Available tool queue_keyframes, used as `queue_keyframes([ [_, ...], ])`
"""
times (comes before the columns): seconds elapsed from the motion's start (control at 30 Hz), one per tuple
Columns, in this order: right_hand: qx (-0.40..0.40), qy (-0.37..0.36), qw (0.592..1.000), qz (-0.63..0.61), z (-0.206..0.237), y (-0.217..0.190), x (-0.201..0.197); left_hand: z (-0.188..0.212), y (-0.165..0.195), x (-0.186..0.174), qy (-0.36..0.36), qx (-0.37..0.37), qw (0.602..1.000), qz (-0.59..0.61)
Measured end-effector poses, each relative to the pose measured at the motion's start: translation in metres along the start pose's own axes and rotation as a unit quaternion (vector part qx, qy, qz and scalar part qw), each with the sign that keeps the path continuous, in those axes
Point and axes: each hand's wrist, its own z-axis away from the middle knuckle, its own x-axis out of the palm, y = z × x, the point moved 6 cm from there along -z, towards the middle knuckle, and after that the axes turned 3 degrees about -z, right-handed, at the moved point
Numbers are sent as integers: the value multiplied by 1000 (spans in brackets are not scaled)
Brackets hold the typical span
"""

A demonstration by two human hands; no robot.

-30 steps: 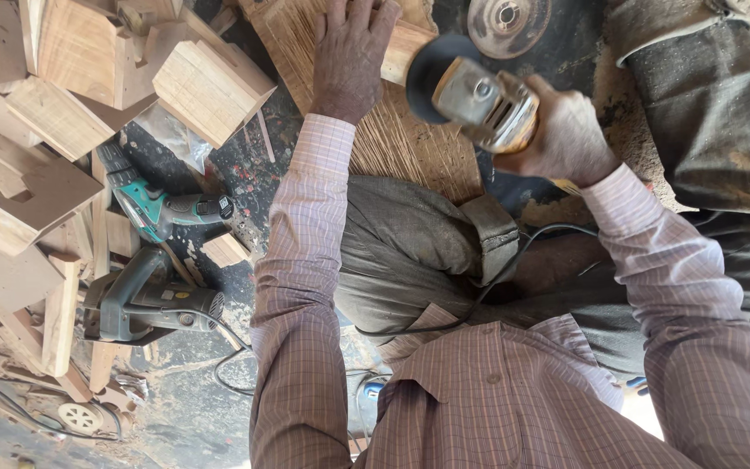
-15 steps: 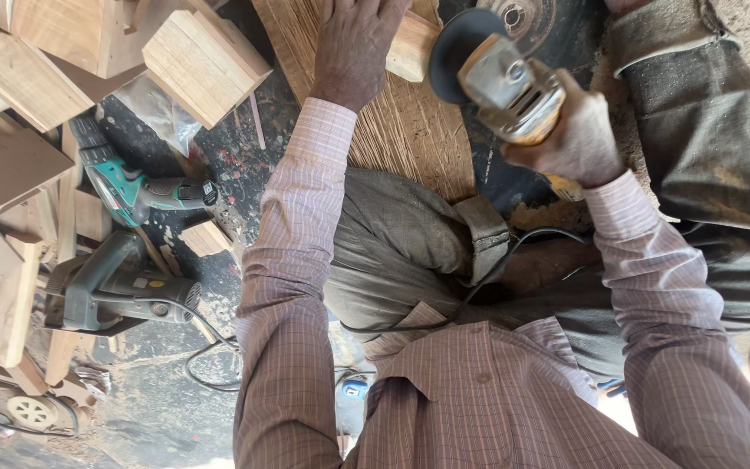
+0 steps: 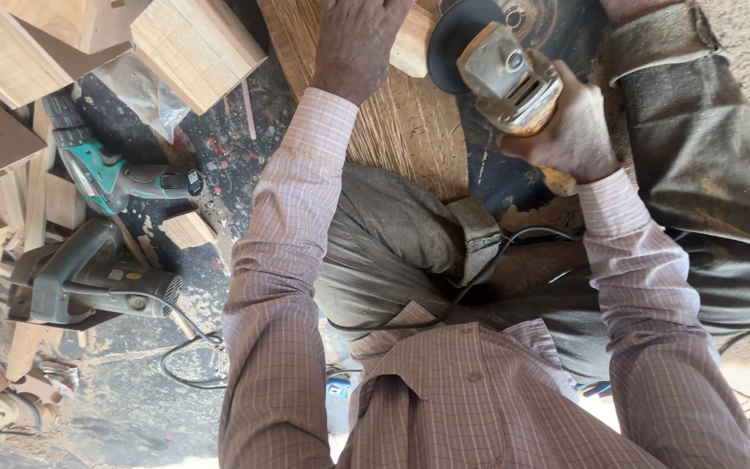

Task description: The person uses an angle grinder with a sanding disc to smooth the edges of small wooden blocks. They hold each block with one hand and move the grinder along the edges, then place the finished pieces aside.

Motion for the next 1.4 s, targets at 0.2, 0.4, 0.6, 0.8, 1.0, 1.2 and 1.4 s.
queue_keyframes([
  [0.2, 13, -37, 998, 41, 3, -9, 15, -2, 3, -10, 49, 9, 999, -16],
  [0.4, 22, 5, 1000, 2, -3, -2, -4, -2, 3, -1, 30, 12, 999, -12],
  [0.6, 26, -43, 998, 35, -1, -6, 12, -4, 2, -1, 28, 11, 999, -42],
  [0.8, 45, 21, 998, -45, -5, 5, -21, -4, 2, -6, 41, 23, 999, -23],
  [1.0, -2, 4, 1000, -23, -7, -3, -9, -7, 1, -13, 18, 20, 999, -38],
  [1.2, 0, -7, 1000, 25, 2, -16, 5, -9, 3, -19, -19, -9, 1000, 12],
  [1.4, 31, -20, 999, -13, 0, 2, 2, -8, 4, -25, 36, 15, 999, -4],
])
